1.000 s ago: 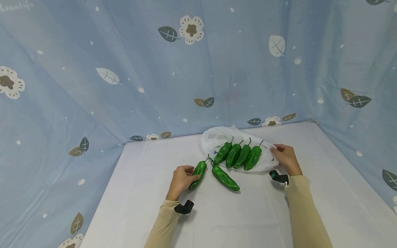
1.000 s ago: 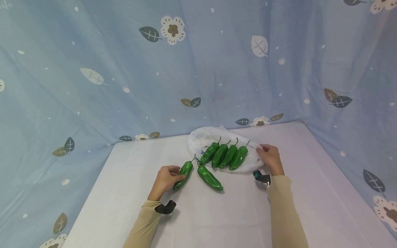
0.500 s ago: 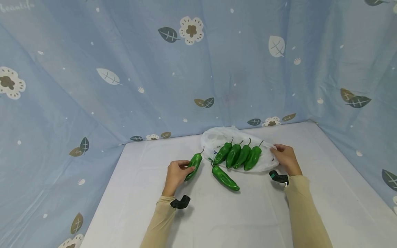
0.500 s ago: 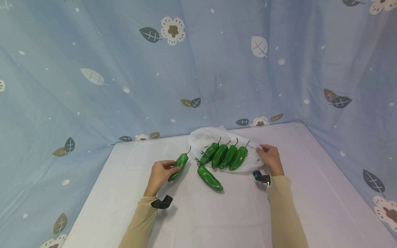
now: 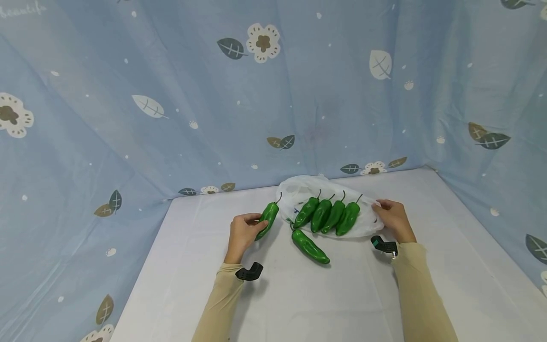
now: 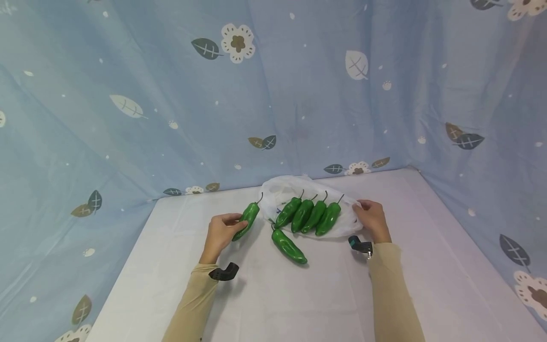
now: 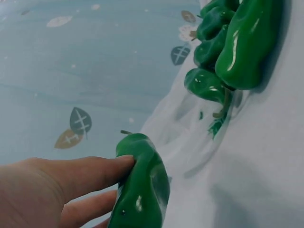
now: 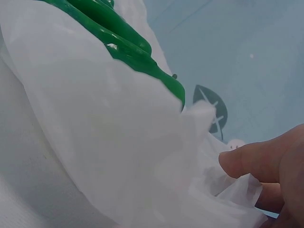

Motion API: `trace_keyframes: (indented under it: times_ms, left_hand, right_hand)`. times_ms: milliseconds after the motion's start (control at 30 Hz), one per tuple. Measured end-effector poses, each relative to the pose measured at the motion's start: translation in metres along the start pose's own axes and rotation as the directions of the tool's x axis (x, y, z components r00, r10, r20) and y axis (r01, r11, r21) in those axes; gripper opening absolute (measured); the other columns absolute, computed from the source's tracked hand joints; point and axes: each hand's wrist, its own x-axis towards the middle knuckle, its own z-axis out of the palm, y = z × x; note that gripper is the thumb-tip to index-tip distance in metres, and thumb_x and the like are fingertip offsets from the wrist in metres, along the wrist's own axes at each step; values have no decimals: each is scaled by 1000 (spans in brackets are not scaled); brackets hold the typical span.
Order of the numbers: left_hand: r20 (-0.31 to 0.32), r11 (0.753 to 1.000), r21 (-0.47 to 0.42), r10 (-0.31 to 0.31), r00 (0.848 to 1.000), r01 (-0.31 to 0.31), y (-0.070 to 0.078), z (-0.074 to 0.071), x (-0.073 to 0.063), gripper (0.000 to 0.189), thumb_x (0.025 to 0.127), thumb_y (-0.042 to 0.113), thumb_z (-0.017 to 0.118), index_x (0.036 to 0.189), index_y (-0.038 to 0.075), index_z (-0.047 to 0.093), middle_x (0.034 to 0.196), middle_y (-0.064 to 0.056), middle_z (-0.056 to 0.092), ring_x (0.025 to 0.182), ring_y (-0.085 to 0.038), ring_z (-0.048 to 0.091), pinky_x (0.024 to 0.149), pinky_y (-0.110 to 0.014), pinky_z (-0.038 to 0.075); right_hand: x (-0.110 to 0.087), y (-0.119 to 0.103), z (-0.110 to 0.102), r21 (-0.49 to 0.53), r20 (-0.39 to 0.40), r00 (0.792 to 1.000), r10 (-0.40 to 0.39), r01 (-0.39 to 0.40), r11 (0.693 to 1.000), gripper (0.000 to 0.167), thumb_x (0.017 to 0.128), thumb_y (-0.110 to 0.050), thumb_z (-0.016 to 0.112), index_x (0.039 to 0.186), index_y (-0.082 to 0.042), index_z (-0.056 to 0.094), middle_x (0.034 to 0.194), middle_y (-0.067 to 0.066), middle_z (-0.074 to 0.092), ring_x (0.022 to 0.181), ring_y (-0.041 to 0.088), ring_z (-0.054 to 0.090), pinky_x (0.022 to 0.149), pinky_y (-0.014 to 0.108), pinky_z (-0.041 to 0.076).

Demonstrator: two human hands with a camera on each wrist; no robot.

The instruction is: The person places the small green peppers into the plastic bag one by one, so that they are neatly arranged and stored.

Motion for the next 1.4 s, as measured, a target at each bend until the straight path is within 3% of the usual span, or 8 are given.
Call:
trace_keyframes:
  times_ms: [367, 833, 1400]
  left_hand:
    - [-32, 999, -29, 23, 999, -24, 11, 2, 10, 31, 86, 19, 84, 113, 4, 80, 104, -16, 80, 95, -29, 75, 79, -37, 60]
    - [-29, 996, -57, 74, 997, -76, 24, 15, 23, 30, 87, 18, 84, 113, 3, 80, 106, -16, 80, 96, -31, 75, 80, -41, 61]
    - [-16, 994, -65, 89, 996, -90, 36, 26, 33, 30, 88, 19, 83, 113, 2, 79, 106, -16, 79, 97, -30, 74, 78, -39, 61]
  right_hand:
    - [-1, 2, -1, 9, 10, 1000, -14, 14, 1000, 61, 109, -31, 44, 153, 11, 39, 155, 35, 40, 136, 44, 48, 115, 55, 44]
    - [-1, 1, 0, 11, 6, 1000, -8, 8, 1000, 61, 109, -31, 43, 153, 10, 39, 155, 34, 41, 135, 42, 49, 113, 52, 46]
    - [-1, 1, 0, 16, 9, 1000, -3, 3, 1000, 62, 109, -31, 44, 154, 10, 37, 156, 35, 40, 137, 43, 47, 116, 55, 44]
